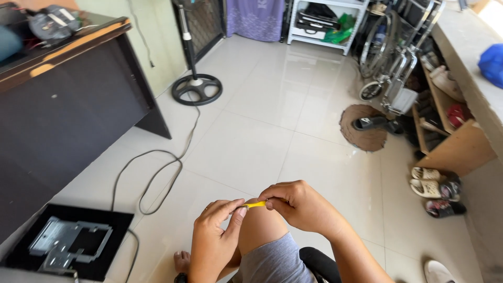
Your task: The person removes a circuit board from a device casing and places it on a workbench. They then use a yellow brush to clean the surface of the circuit board, moving the brush across the components and traces.
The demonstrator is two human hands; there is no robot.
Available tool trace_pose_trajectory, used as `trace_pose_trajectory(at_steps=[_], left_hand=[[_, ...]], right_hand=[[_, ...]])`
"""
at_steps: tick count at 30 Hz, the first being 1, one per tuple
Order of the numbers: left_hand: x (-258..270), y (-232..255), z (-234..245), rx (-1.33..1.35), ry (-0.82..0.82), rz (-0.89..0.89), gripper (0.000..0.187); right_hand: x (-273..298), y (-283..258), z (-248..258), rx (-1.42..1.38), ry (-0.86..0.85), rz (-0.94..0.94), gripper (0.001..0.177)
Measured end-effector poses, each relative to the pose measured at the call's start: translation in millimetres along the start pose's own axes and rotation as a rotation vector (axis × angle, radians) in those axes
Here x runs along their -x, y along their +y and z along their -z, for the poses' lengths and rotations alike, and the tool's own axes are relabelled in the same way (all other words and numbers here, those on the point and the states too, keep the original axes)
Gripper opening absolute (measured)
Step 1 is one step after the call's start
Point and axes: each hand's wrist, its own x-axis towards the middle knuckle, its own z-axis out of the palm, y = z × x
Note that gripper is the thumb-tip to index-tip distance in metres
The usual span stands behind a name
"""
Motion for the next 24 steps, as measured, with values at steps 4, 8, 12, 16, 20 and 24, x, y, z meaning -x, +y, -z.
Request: trace_pose_trajectory(at_steps=[4,8,12,16,20,24], left_hand=[[21,-7,25,-0.007,0.047,0.079,0.029],[43,-10,46,-0.050,0.076,0.196,0.026],[62,-1,65,-0.066,0.132,0.317,0.025],[86,8,79,-0.046,0.243,0.411,0.020],[104,16,94,-0.164,0.332,0.419,0.016],[129,21,107,-0.138,0.435,0.492,0.018]], right_hand=[[-16,-15,-13,-0.029,-0.102,0.132,0.033],[-28,-23,-32,-0.037,-0.177,0.155,0.028],[-39,-34,-49,-0.044,-0.257,0.227,0.024],[-48,-54,-67,-0.089,-0.358,0.245,0.024],[-60,-68,-83,-0.091,-0.447,0.356,0.023],[-69,-89,-103,-0.109,-0.567,0.360,0.023]])
